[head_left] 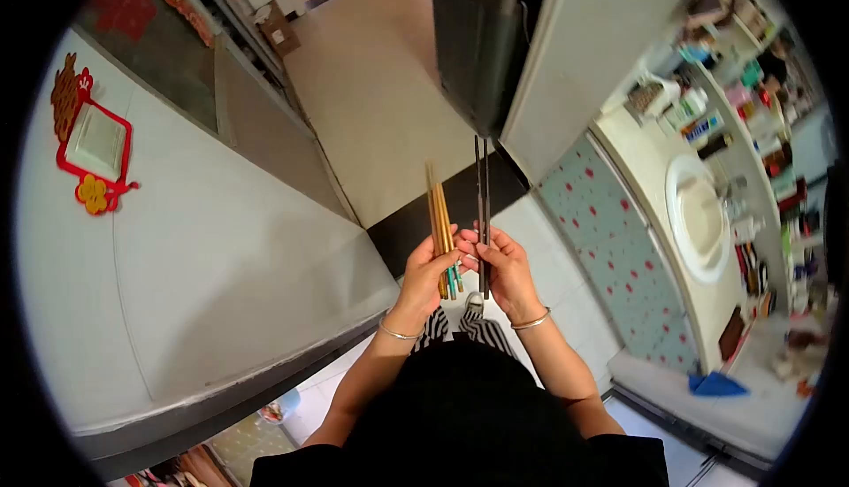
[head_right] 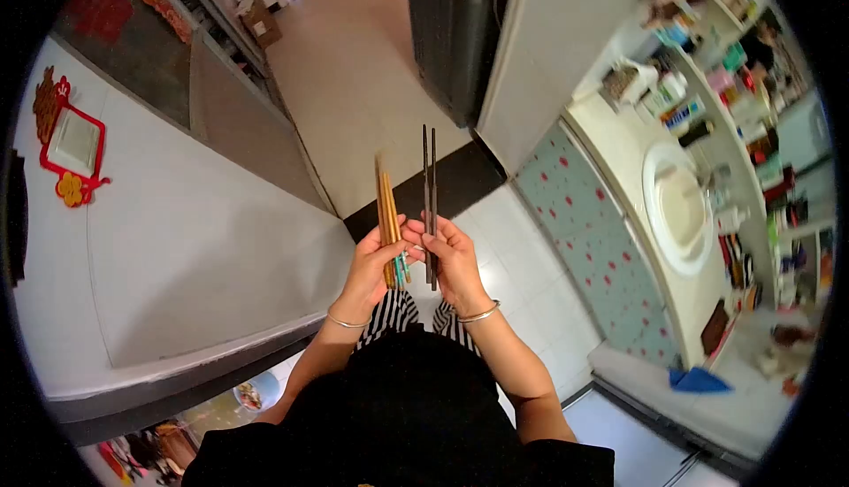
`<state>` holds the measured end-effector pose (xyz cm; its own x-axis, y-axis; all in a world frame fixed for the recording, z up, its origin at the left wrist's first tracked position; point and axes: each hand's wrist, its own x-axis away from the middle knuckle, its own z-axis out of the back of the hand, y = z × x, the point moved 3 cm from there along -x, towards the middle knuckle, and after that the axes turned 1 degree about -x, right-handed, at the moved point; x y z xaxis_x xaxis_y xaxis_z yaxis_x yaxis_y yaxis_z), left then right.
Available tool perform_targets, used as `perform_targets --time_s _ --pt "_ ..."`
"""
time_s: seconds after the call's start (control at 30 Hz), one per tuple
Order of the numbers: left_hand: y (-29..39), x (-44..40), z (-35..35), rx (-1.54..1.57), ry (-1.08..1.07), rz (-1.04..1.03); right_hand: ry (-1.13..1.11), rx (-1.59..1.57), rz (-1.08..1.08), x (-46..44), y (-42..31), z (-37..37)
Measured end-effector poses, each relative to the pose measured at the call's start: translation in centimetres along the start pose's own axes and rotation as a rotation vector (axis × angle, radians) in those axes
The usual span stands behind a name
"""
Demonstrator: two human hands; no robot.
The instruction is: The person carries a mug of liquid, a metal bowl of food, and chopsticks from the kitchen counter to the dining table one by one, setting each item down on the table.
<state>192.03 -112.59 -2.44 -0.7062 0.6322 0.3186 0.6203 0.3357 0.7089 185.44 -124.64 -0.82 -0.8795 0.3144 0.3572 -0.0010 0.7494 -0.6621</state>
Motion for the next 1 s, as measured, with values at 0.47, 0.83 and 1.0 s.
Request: perform_targets --time_s 0.47,0.83,1.0 --pt "16.0 -25.8 5.9 0.106 0.158 -0.182 -0.181 0.066 -0.108 -31.6 -5.6 -10.1" --pt "34.1 -45.1 6.8 0.067 0.048 -0.231 -0.207 0.086 -0.063 -52.9 -13.5 -22.2" --pt "38.4 -55.5 10.9 0.025 0.084 -0.259 -0.221 0.045 -0.085 -64.4 -14.1 -25.5"
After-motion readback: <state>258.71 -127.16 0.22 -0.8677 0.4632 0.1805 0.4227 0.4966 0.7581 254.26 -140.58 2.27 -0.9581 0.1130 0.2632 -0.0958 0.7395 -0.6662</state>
